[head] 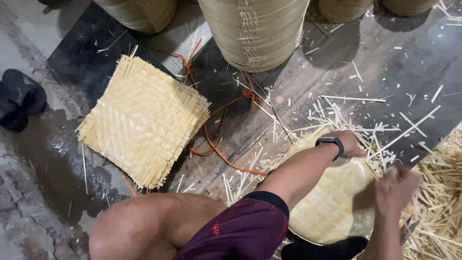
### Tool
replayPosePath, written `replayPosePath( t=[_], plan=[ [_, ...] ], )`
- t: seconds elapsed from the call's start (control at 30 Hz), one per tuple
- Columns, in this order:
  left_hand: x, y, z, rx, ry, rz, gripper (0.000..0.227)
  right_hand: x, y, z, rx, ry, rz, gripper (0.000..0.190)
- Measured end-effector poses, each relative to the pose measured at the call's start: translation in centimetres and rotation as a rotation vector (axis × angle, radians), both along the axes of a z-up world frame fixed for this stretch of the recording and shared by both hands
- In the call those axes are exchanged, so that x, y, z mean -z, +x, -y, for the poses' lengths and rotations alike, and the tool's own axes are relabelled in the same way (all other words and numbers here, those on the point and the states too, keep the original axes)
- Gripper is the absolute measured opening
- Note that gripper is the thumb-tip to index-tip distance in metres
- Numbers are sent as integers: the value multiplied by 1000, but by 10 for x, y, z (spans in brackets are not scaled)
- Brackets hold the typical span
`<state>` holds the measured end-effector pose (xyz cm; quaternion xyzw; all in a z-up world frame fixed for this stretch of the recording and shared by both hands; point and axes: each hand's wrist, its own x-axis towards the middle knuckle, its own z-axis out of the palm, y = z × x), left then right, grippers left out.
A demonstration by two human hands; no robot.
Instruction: The person places a woven mat onto a circular wooden mold, uses shears to trim the excess material around the edge, and then removes the finished circular base. This process is repeated multiple times with new mats.
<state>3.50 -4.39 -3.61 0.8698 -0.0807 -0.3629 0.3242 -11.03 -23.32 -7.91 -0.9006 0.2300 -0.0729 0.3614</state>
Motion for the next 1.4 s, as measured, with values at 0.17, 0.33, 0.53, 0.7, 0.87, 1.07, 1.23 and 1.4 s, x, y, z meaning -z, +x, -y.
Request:
replayPosePath(
  t=[0.17,0.33,0.53,0.7,0.87,1.07,1.23,1.4],
  plan=[
    [-35,-55,-43,-305,-376,668,44,-26,82,-73,-393,-240,-468,62],
    [-40,-86,-114,-490,9,120,59,-101,76,-112,-328,-263,-714,78],
    [-3,-81,-117,-547,-87,-20,69,-129,90,-130,-346,-335,-831,91],
    [6,-79,-120,-495,-82,52,68,-91,73,-112,-316,-320,-548,67],
    [-27,-91,-125,-580,77,-12,58,-82,-6,-57,-347,-351,64,47],
    [-54,-132,-163,-493,106,242,51,-172,-147,55,-511,-640,-605,46],
    [-52,-157,-181,-443,41,352,49,-222,-229,62,-381,-434,-727,47],
    [-31,-150,-181,-415,-15,346,51,-181,-238,25,-288,-133,-525,50]
  ],
)
